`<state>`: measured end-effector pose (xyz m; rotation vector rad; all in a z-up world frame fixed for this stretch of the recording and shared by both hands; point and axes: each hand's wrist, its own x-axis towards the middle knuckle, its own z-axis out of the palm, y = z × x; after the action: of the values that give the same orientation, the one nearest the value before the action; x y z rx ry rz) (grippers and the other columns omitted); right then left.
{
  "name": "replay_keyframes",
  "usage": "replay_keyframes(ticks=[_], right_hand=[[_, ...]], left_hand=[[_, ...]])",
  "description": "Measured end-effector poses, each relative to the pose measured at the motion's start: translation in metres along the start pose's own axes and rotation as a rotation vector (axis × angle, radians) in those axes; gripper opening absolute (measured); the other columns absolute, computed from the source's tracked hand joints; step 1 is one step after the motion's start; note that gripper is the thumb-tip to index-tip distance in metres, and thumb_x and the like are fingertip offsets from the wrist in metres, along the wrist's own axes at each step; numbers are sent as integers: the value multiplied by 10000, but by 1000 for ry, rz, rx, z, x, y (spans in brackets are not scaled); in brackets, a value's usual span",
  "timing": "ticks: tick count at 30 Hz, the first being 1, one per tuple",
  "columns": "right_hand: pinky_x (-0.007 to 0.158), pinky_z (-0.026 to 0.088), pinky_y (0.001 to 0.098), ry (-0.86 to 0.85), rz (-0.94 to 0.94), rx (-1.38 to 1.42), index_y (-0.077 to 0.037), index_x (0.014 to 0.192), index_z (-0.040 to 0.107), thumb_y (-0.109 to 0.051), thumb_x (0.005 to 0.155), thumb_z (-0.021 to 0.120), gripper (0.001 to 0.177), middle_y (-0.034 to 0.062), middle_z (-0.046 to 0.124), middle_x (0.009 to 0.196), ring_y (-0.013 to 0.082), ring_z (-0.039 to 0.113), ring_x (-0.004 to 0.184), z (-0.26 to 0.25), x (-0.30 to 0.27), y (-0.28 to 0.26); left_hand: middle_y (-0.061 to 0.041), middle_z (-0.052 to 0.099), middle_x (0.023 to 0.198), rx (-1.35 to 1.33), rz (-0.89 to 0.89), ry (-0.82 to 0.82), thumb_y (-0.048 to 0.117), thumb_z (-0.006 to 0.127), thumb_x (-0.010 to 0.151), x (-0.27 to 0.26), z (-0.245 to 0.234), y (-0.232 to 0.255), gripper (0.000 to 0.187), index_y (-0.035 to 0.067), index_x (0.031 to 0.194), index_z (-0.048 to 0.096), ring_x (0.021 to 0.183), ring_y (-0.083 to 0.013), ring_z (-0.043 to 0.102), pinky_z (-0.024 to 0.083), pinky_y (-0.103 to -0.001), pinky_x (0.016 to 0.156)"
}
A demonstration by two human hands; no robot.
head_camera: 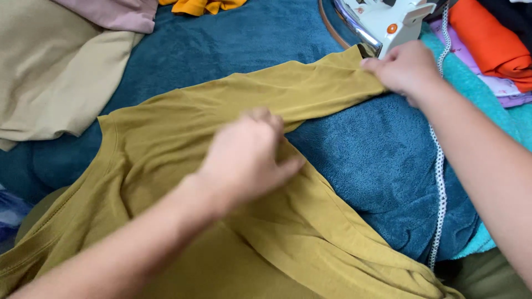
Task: The person irons a yellow shirt on a bed using an iron, smoothing the fabric by hand and pressing it with the iron.
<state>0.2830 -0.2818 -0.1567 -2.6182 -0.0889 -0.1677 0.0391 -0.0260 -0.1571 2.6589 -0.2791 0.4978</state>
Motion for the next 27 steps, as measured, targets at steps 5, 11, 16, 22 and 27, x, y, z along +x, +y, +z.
replay_keyframes(ticks=[5, 11, 16, 22, 27], right_hand=[[646, 534, 334, 12, -254, 23, -68, 985, 787, -297, 833, 858, 284, 53, 708, 802, 143, 636, 666, 18, 15, 27], [679, 549, 399, -55, -177, -50, -143, 1082, 796, -275, 838, 837, 281, 137, 731, 868, 247, 688, 707, 2, 13, 26], [803, 551, 453, 174, -371, -260, -142, 1050, 820, -245, 943, 777, 155, 178, 746, 873, 339, 697, 810, -4, 0, -7], [783, 546, 471, -14, -627, -181, -134, 1065, 773, -232, 903, 772, 189, 153, 740, 921, 347, 708, 841, 23, 33, -33], [778, 537, 497, 22, -527, -279, -110, 986, 765, -225, 928, 784, 130, 211, 714, 875, 395, 691, 839, 38, 53, -54]], left_hand=[[-207, 700, 917, -40, -6, -67, -21, 627, 714, -2, -6, 14, 142, 16, 848, 659, 862, -417, 695, 571, -493, 790], [-199, 751, 859, -114, -142, -443, 43, 652, 657, 7, -51, 24, 193, 68, 804, 774, 872, -348, 732, 589, -413, 821], [-148, 762, 930, -139, -263, -274, 132, 618, 808, 21, -43, -32, 234, 84, 996, 748, 858, -287, 750, 591, -412, 821], [-292, 594, 1188, 517, -275, 323, 387, 698, 1053, -13, -24, -158, 394, -3, 1115, 689, 1132, -472, 497, 417, -606, 929], [-247, 675, 1059, 366, -497, 320, 373, 680, 1035, -34, -30, -168, 347, 26, 1018, 672, 1043, -465, 582, 455, -596, 866]])
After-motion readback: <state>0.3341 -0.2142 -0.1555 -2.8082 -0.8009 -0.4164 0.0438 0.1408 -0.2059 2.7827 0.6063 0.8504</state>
